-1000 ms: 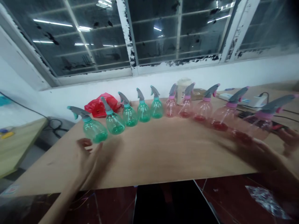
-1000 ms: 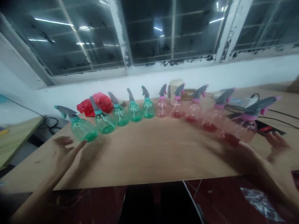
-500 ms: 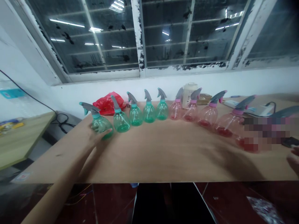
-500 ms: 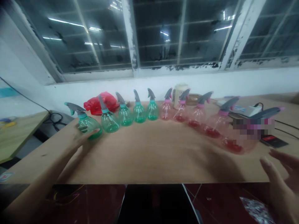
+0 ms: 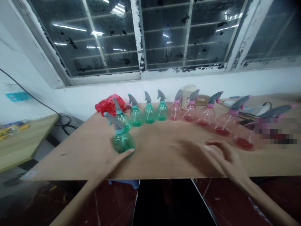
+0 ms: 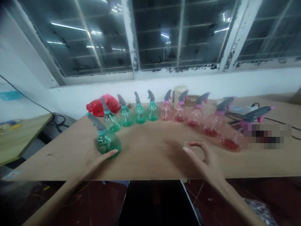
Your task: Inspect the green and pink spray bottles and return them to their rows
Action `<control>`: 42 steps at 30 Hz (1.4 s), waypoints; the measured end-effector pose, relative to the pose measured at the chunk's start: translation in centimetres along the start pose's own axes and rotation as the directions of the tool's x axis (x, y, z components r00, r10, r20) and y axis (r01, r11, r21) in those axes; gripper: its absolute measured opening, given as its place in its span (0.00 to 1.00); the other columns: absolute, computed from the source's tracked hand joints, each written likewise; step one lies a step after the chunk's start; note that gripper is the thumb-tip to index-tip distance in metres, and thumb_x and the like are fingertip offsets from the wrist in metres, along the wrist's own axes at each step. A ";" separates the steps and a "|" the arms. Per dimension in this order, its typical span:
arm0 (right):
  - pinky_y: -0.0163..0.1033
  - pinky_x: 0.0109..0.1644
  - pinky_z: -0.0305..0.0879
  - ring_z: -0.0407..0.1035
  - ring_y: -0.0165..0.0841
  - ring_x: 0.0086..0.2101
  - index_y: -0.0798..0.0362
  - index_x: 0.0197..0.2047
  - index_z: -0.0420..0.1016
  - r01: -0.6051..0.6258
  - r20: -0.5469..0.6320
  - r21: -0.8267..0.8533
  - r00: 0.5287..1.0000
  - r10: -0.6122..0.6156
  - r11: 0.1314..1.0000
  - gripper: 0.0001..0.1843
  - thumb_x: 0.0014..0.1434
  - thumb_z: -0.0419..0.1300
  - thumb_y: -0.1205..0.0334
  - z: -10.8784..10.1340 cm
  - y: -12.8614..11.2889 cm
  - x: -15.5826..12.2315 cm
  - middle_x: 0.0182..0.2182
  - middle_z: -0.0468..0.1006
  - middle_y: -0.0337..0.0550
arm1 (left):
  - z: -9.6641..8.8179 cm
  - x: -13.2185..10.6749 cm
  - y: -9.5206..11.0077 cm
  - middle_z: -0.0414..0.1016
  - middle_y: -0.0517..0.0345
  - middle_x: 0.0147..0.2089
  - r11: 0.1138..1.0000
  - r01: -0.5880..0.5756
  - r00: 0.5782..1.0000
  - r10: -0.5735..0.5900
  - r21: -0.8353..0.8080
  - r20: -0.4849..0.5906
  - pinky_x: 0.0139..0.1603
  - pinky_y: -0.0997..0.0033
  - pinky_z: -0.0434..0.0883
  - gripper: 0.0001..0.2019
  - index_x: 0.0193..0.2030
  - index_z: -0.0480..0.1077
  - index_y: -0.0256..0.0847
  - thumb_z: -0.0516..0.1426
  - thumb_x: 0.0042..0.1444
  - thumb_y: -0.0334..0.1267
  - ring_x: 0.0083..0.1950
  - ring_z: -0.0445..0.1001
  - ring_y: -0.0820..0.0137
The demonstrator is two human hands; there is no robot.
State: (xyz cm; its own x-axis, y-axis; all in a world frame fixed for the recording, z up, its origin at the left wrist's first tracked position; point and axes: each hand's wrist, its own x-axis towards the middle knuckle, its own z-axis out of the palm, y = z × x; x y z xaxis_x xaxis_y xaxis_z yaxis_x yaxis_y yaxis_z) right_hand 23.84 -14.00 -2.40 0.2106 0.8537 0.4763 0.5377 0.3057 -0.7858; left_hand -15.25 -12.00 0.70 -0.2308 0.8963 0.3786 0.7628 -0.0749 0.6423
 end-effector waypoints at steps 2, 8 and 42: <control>0.56 0.55 0.63 0.71 0.44 0.47 0.45 0.43 0.71 0.027 0.184 0.052 0.982 -0.036 0.998 0.18 0.54 0.59 0.45 1.8 -1.8 0.5 0.44 0.77 0.44 | 1.7 -1.1 3.0 0.71 0.48 0.53 0.999 -0.028 0.997 0.030 -0.025 0.075 0.59 0.42 0.63 0.34 0.55 0.61 0.46 0.64 0.42 0.55 0.57 0.68 0.48; 0.53 0.60 0.56 0.63 0.42 0.55 0.45 0.56 0.64 0.046 0.362 0.286 0.920 -0.152 0.957 0.31 0.51 0.64 0.48 5.2 -5.3 3.7 0.56 0.69 0.45 | 9.3 -2.8 10.2 0.69 0.41 0.53 0.978 -0.087 0.926 0.149 -0.188 0.346 0.52 0.49 0.67 0.42 0.57 0.57 0.40 0.65 0.38 0.58 0.56 0.68 0.47; 0.48 0.56 0.64 0.71 0.38 0.48 0.42 0.47 0.74 -0.060 0.341 0.497 0.931 -0.131 0.866 0.18 0.51 0.64 0.55 3.9 -4.3 8.1 0.42 0.79 0.39 | 10.3 -3.2 4.4 0.57 0.37 0.66 0.804 -0.319 0.947 0.248 0.501 0.206 0.62 0.44 0.52 0.32 0.62 0.61 0.33 0.43 0.60 0.56 0.67 0.53 0.47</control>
State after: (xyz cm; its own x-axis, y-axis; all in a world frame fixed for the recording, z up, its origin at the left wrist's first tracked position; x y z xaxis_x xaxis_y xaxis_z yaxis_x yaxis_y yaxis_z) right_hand 20.07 -6.75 3.34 -0.1524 0.8985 0.4116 0.0471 0.4226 -0.9051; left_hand -4.95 -10.74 -4.54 0.0949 0.9199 0.3805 0.9899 -0.1278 0.0621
